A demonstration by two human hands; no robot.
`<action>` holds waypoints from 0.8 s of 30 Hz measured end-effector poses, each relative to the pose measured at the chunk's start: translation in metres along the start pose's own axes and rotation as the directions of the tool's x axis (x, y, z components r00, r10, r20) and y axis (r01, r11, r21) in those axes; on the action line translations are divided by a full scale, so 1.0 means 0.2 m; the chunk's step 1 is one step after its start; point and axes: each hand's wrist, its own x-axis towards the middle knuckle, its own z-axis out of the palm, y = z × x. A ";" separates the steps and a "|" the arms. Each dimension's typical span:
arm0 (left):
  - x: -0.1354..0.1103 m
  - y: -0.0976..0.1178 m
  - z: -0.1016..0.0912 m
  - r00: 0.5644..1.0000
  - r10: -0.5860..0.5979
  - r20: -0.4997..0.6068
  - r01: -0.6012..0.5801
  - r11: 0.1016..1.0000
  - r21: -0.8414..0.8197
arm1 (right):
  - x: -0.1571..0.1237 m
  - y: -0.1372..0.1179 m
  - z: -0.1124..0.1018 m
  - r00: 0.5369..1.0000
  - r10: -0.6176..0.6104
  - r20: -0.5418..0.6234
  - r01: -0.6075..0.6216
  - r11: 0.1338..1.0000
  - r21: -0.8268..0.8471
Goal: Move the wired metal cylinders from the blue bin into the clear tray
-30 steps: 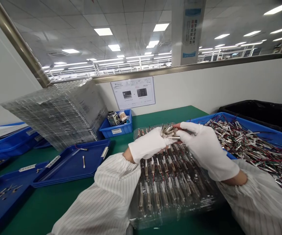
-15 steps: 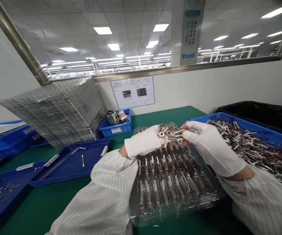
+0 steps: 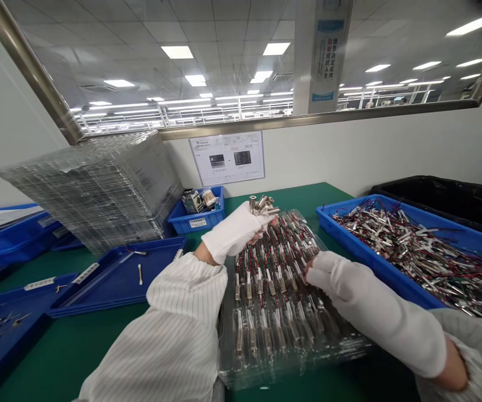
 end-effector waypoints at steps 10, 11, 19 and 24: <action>-0.03 0.00 0.02 0.994 -0.050 0.100 0.045 0.998 0.052 | 0.02 0.12 -0.06 0.997 0.001 0.072 0.014 0.976 -0.216; -0.03 0.00 0.02 0.992 -0.067 0.104 0.063 0.997 0.042 | 0.03 0.11 -0.05 0.999 -0.031 0.042 0.043 0.945 -0.323; -0.01 0.01 0.04 0.975 -0.150 0.166 0.151 0.989 0.012 | 0.05 0.12 -0.02 0.996 -0.069 0.049 0.084 0.869 -0.487; -0.05 0.03 0.08 0.979 -0.076 0.189 0.047 0.987 0.155 | 0.08 0.12 -0.01 0.999 -0.003 0.040 0.019 0.906 -0.423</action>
